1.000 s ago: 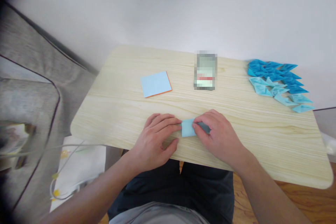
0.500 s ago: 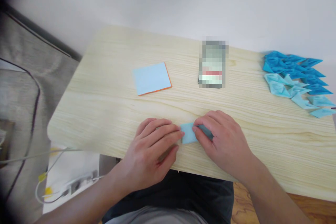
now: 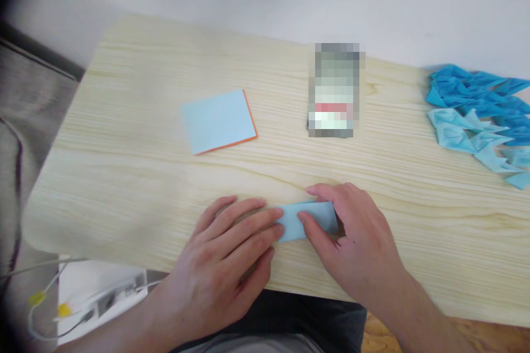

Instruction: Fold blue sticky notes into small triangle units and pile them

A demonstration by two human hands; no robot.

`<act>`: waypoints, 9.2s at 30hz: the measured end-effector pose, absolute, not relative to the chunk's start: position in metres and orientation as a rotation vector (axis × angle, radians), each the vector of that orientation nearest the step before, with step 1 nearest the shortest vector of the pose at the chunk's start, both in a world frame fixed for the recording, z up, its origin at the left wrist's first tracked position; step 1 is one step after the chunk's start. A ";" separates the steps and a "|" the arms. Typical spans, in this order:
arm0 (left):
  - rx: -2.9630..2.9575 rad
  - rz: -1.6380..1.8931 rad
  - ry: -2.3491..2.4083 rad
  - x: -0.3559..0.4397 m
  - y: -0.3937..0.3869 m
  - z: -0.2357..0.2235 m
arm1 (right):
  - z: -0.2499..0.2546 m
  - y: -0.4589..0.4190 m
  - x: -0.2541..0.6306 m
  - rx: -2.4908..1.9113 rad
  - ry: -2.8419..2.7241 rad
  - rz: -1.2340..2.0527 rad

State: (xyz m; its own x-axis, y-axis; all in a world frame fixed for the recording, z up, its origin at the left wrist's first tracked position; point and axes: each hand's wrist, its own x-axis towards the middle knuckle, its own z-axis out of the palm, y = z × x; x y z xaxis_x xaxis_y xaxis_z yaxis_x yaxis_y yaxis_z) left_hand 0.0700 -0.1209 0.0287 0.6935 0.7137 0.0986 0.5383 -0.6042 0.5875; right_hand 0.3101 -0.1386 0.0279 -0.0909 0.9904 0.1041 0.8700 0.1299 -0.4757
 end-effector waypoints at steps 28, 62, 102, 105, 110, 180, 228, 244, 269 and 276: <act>2.246 0.571 1.143 0.098 -0.114 0.024 | 0.026 -0.154 0.303 -2.021 -1.722 0.363; 2.275 0.550 1.179 0.099 -0.110 0.023 | 0.024 -0.156 0.295 -2.116 -1.480 0.297; 2.392 0.557 1.170 0.096 -0.121 0.021 | 0.009 -0.171 0.306 -1.913 -1.730 0.157; 2.405 0.564 1.163 0.096 -0.121 0.021 | 0.007 -0.172 0.306 -1.894 -1.729 0.128; 2.432 0.556 1.145 0.095 -0.120 0.023 | 0.006 -0.177 0.298 -1.957 -1.750 0.026; 1.476 0.789 0.991 0.104 -0.135 0.046 | 0.037 -0.171 0.296 -1.294 -0.833 1.199; 2.524 0.611 0.915 0.078 -0.139 0.019 | 0.008 -0.211 0.311 -1.486 -2.030 0.294; 2.525 0.512 0.925 0.065 -0.132 0.024 | 0.032 -0.157 0.297 -1.533 -2.080 0.592; 2.396 0.564 0.899 0.062 -0.133 0.026 | 0.032 -0.142 0.288 -1.711 -2.048 0.628; 2.386 0.552 0.889 0.061 -0.133 0.026 | 0.034 -0.142 0.287 -1.730 -2.074 0.627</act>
State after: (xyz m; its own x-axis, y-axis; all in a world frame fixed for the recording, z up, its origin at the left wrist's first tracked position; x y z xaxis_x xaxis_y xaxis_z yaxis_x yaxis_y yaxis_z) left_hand 0.0609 -0.1329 0.0263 0.6999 0.6894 0.1867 0.4731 -0.6432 0.6020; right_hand 0.2866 -0.1424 0.0336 -0.1805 0.9836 -0.0030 0.8205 0.1489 -0.5519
